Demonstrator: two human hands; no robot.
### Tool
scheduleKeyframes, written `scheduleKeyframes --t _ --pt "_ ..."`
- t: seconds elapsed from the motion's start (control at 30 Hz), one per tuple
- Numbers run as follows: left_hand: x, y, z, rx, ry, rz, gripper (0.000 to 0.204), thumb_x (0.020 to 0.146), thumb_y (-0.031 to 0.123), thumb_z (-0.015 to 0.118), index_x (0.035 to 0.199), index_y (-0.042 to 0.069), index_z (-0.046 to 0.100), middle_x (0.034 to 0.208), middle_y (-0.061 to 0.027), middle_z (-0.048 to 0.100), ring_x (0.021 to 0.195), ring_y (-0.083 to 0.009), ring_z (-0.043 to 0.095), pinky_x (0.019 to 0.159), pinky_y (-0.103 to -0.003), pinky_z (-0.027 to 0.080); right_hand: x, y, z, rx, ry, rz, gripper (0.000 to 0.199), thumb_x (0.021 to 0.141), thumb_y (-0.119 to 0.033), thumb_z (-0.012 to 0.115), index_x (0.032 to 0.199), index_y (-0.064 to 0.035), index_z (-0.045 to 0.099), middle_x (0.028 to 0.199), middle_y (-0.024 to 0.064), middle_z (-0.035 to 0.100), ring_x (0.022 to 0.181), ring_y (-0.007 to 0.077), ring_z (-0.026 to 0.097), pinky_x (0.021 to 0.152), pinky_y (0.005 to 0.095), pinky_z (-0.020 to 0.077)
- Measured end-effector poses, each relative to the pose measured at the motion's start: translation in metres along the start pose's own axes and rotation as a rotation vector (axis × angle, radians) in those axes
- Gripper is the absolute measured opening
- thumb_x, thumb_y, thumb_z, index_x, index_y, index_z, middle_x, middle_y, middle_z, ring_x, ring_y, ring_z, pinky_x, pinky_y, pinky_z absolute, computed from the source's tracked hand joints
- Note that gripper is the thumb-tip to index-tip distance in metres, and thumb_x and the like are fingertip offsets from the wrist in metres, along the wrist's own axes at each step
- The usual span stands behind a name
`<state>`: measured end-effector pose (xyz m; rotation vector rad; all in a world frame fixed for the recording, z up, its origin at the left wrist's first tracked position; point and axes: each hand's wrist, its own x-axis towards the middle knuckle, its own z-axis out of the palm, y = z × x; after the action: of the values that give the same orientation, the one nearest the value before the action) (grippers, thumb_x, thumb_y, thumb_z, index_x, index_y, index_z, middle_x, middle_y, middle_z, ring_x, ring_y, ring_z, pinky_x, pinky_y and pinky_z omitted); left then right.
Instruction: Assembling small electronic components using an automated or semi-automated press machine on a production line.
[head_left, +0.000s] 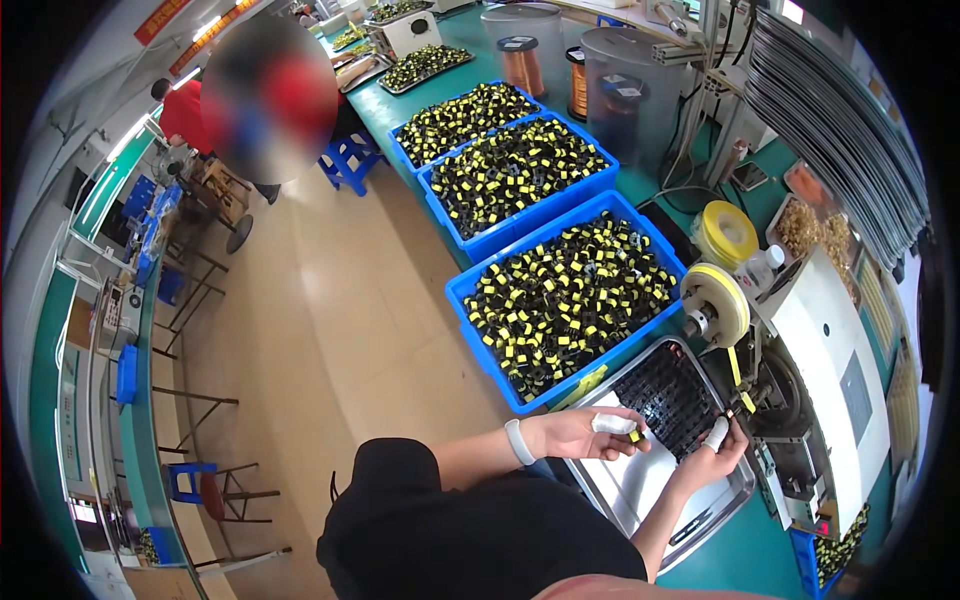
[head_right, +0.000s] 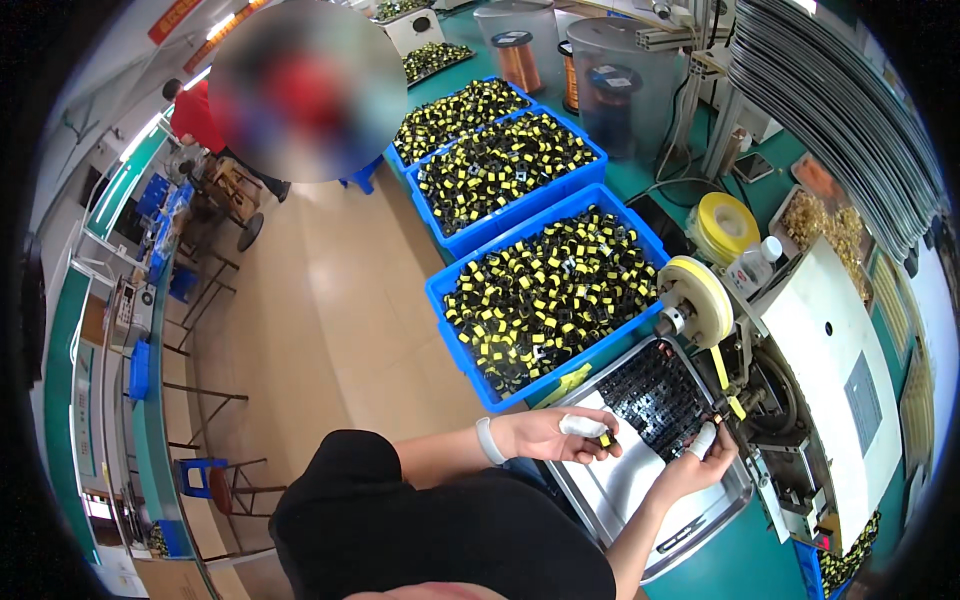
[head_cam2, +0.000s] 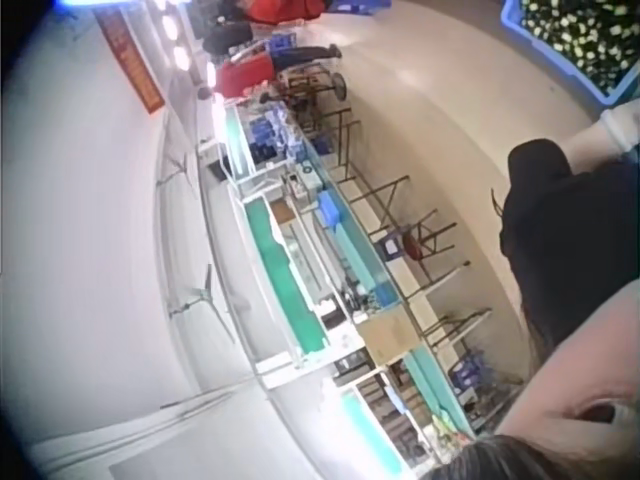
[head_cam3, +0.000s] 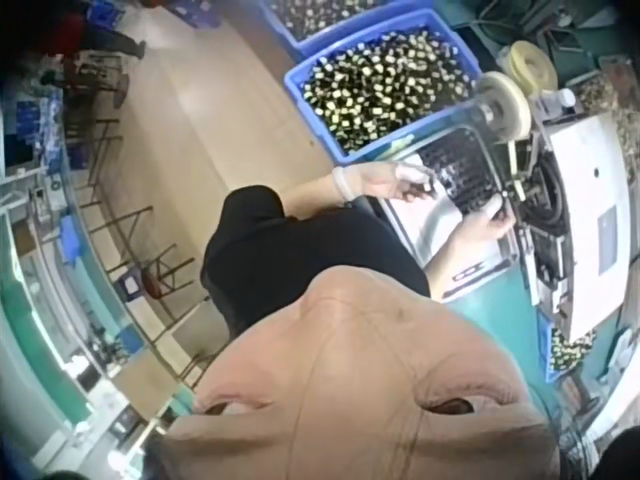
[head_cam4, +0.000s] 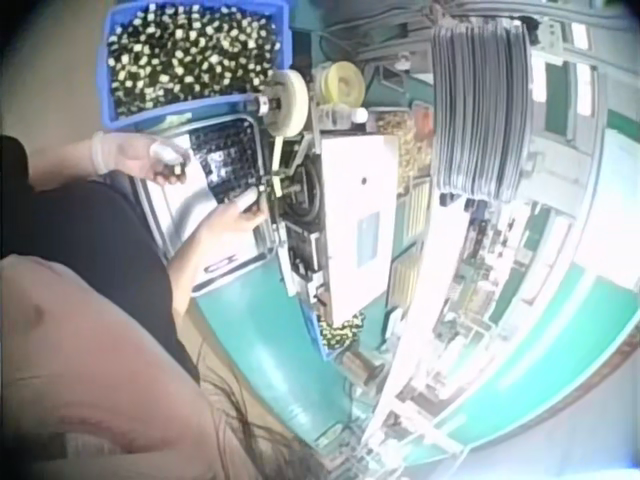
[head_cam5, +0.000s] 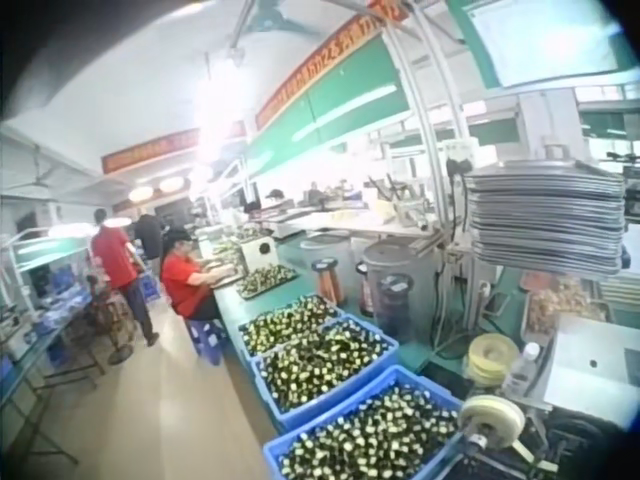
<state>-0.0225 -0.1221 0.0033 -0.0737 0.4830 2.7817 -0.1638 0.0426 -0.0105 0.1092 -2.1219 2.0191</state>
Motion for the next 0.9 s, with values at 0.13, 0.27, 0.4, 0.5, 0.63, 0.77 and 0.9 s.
scheduleKeyframes --t 0.13,0.27,0.4,0.5,0.63,0.77,0.9 --pt "-0.001 -0.003 0.000 0.012 -0.017 0.014 0.022 0.099 0.023 0.047 0.115 0.010 0.054 0.115 -0.0103 0.061 0.096 -0.0149 0.060 0.070 -0.023 0.045 -0.002 -0.001 0.002 0.010 0.018 -0.024 0.014 0.094 -0.005 0.054 0.107 -0.0008 0.056 0.093 0.0075 0.067 0.061 0.0038 0.047 0.052 0.0175 0.0353" --pt "-0.007 0.000 0.006 0.005 0.032 -0.007 0.023 0.096 0.023 0.054 0.113 0.009 0.052 0.114 -0.0119 0.059 0.093 -0.0155 0.057 0.073 -0.023 0.047 -0.002 0.001 0.001 -0.006 0.019 -0.046 0.014 0.095 -0.005 0.053 0.107 0.0002 0.056 0.093 0.0068 0.066 0.064 0.0048 0.047 0.055 0.0184 0.0364" --pt "-0.013 0.000 0.011 0.033 0.041 0.009 0.024 0.095 0.023 0.056 0.114 0.009 0.052 0.113 -0.0108 0.060 0.092 -0.0132 0.056 0.071 -0.022 0.045 -0.004 -0.003 0.001 -0.005 0.025 -0.054 0.014 0.095 -0.005 0.053 0.107 0.0004 0.057 0.092 0.0064 0.065 0.063 0.0050 0.047 0.054 0.0187 0.0366" --pt "-0.016 -0.003 0.010 0.048 0.031 0.021 0.024 0.095 0.022 0.055 0.115 0.009 0.052 0.113 -0.0117 0.060 0.091 -0.0130 0.057 0.071 -0.022 0.045 -0.004 -0.003 -0.001 -0.003 0.030 -0.062 0.014 0.094 -0.006 0.054 0.106 0.0003 0.057 0.091 0.0060 0.065 0.063 0.0052 0.047 0.054 0.0192 0.0369" --pt "-0.014 -0.004 0.011 0.071 0.031 0.016 0.024 0.096 0.022 0.054 0.115 0.009 0.051 0.114 -0.0124 0.060 0.090 -0.0130 0.057 0.070 -0.021 0.045 -0.001 -0.007 -0.003 0.018 0.063 -0.048 0.013 0.094 -0.006 0.054 0.106 0.0005 0.058 0.091 0.0057 0.065 0.063 0.0050 0.047 0.054 0.0190 0.0369" --pt "-0.011 -0.004 0.012 0.090 0.021 0.005 0.022 0.097 0.022 0.052 0.115 0.008 0.051 0.115 -0.0131 0.060 0.090 -0.0131 0.057 0.071 -0.021 0.045 0.001 -0.003 -0.004 0.059 0.046 -0.029 0.013 0.094 -0.004 0.054 0.105 0.0007 0.058 0.090 0.0051 0.064 0.062 0.0046 0.047 0.054 0.0187 0.0368" --pt "-0.010 -0.004 0.012 0.103 0.049 -0.013 0.022 0.097 0.023 0.050 0.114 0.008 0.052 0.115 -0.0127 0.059 0.091 -0.0131 0.056 0.071 -0.022 0.044 0.002 0.001 -0.002 0.043 0.047 -0.029 0.011 0.092 -0.002 0.056 0.102 0.0017 0.057 0.087 0.0047 0.062 0.064 0.0059 0.049 0.055 0.0197 0.0382"
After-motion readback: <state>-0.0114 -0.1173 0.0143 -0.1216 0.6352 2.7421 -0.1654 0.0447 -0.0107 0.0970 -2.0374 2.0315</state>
